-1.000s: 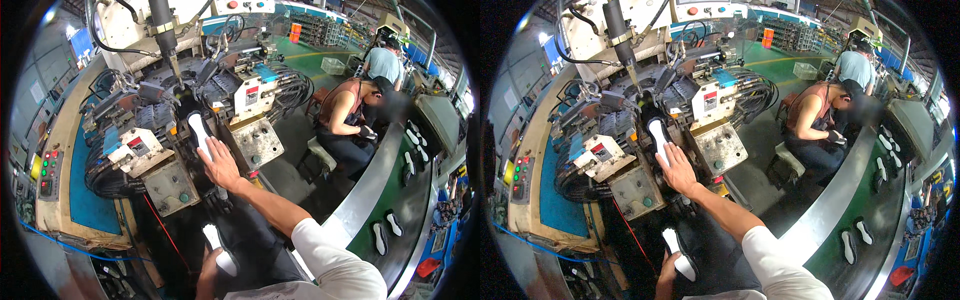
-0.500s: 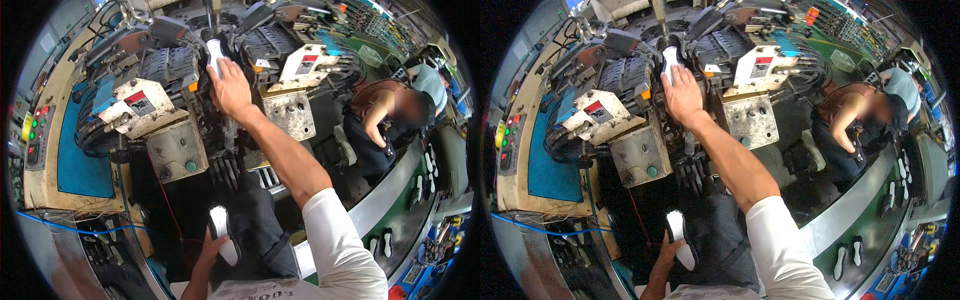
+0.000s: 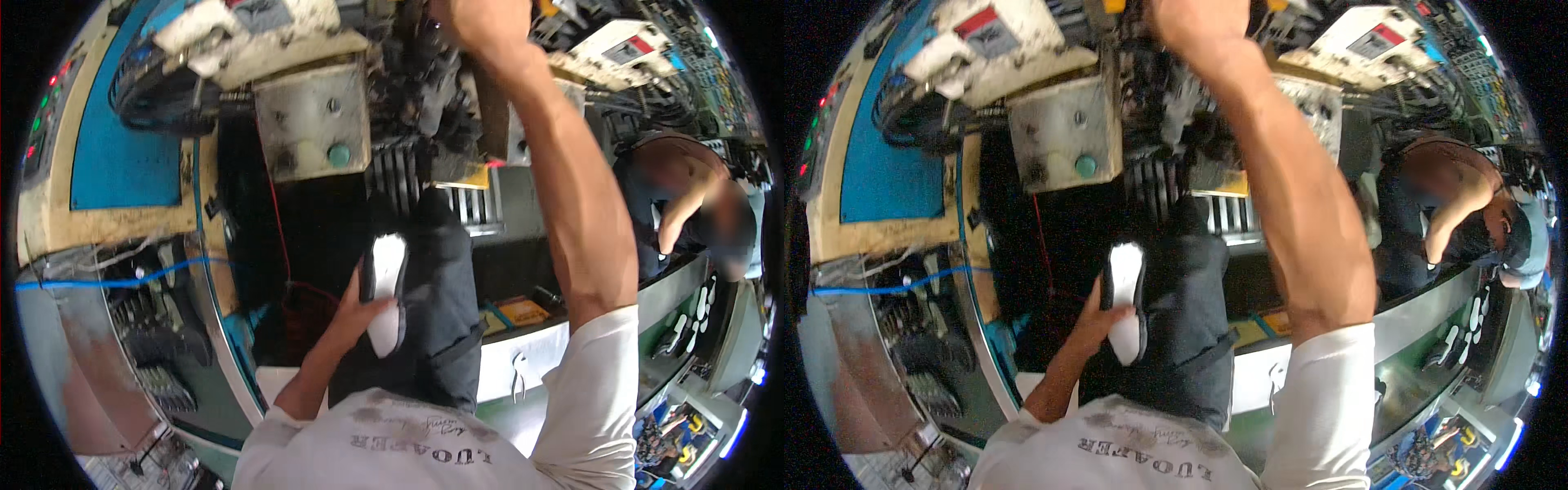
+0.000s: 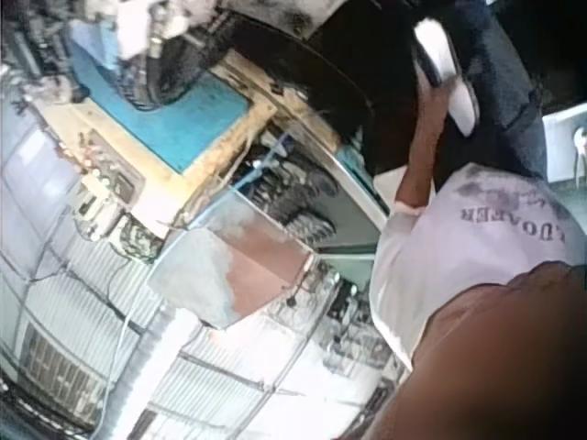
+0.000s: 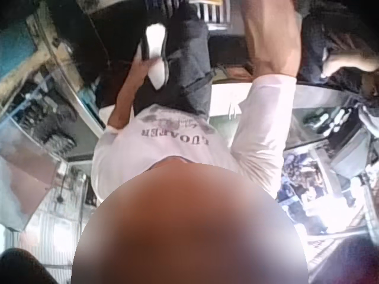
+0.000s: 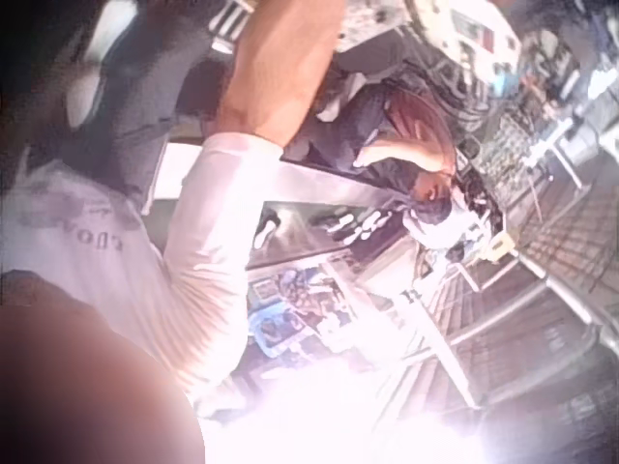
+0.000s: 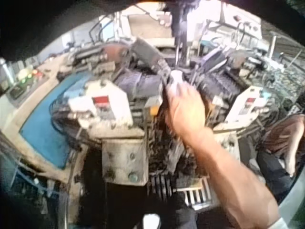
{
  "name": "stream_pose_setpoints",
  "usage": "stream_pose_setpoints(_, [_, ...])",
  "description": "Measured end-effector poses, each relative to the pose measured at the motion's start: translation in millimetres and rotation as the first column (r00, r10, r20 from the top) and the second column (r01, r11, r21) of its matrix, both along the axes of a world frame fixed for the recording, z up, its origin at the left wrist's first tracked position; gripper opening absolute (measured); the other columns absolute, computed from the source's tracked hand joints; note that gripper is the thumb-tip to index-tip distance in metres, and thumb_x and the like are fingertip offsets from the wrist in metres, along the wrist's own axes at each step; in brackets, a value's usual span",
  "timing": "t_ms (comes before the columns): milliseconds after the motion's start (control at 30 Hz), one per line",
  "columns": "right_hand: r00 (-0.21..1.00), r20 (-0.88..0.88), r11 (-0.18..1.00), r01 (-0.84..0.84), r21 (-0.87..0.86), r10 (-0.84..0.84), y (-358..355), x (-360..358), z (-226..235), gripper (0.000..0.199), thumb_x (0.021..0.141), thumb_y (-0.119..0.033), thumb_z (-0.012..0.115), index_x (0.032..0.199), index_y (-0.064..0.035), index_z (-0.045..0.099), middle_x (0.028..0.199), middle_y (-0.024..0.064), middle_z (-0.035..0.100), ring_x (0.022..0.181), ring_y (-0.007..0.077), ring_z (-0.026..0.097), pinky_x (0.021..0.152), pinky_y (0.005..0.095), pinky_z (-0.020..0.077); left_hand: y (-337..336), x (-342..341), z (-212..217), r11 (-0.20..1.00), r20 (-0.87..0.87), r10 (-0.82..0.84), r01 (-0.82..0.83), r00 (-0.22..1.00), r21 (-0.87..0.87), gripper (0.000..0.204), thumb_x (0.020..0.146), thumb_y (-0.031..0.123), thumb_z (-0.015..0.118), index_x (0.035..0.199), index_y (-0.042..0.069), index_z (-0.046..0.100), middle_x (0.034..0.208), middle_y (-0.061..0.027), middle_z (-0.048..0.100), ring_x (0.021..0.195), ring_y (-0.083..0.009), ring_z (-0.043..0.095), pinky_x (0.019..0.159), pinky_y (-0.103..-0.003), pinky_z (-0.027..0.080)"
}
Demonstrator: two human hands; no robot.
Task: Operate a shoe lasting machine to shape and secure the shoe upper onto the last.
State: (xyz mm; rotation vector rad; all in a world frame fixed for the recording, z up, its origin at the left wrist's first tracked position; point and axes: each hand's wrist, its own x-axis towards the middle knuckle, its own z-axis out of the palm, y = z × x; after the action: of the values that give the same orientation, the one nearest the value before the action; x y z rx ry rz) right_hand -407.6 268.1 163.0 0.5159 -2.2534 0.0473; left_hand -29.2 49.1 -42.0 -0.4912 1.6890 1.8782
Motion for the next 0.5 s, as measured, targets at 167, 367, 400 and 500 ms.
stream_pose_setpoints(167, [0.988, -0.124, 0.994, -0.093, -0.053, 0.086, -4, 14, -15, 0.051, 0.09, -0.013, 0.061, 0.139, 0.0033, 0.062, 0.135, 0.0254, 0.066, 0.132, 0.0403, 0.058, 0.119, 0.0477, 0.041, 9, -13, 33, 1.0, -0.185, 0.01, -0.01, 0.983, 0.001, 0.099, 0.092, 0.009, 0.079, 0.171, 0.008, 0.021, 0.159, -0.0165, 0.049, 0.141, -0.0284, 0.053, 0.114, -0.043, 0.047])
stream_pose_setpoints(367, [0.468, 0.696, 0.727, 0.15, -0.67, 0.545, -58, 237, -146, 0.084, 0.092, -0.05, 0.083, 0.154, -0.0003, 0.055, 0.155, 0.0338, 0.051, 0.153, 0.0407, 0.042, 0.124, 0.0501, 0.036, 2, 3, 43, 0.995, -0.243, 0.087, -0.071, 0.966, 0.071, 0.097, 0.096, 0.008, 0.075, 0.172, 0.009, 0.015, 0.164, -0.0172, 0.041, 0.143, -0.0296, 0.051, 0.118, -0.042, 0.046])
stream_pose_setpoints(400, [0.059, 0.563, 0.413, 0.617, -0.67, 0.824, -71, 270, -134, 0.081, 0.093, -0.048, 0.085, 0.151, 0.0019, 0.057, 0.14, 0.0245, 0.064, 0.133, 0.0304, 0.058, 0.113, 0.042, 0.046, -7, 12, 42, 0.999, -0.287, 0.042, -0.036, 0.957, 0.028, 0.098, 0.096, 0.009, 0.076, 0.172, 0.009, 0.015, 0.164, -0.0173, 0.041, 0.144, -0.0295, 0.05, 0.117, -0.042, 0.046])
stream_pose_setpoints(500, [0.169, 0.458, 0.193, 0.742, -0.642, 0.873, -87, 316, -155, 0.073, 0.094, -0.039, 0.085, 0.146, 0.0019, 0.056, 0.114, 0.0165, 0.071, 0.097, 0.0204, 0.066, 0.084, 0.0341, 0.0561, -28, 48, 69, 0.995, -0.192, 0.026, -0.007, 0.981, 0.103, 0.1, 0.095, 0.013, 0.077, 0.173, 0.008, 0.013, 0.165, -0.0179, 0.04, 0.148, -0.0291, 0.046, 0.121, -0.043, 0.041])
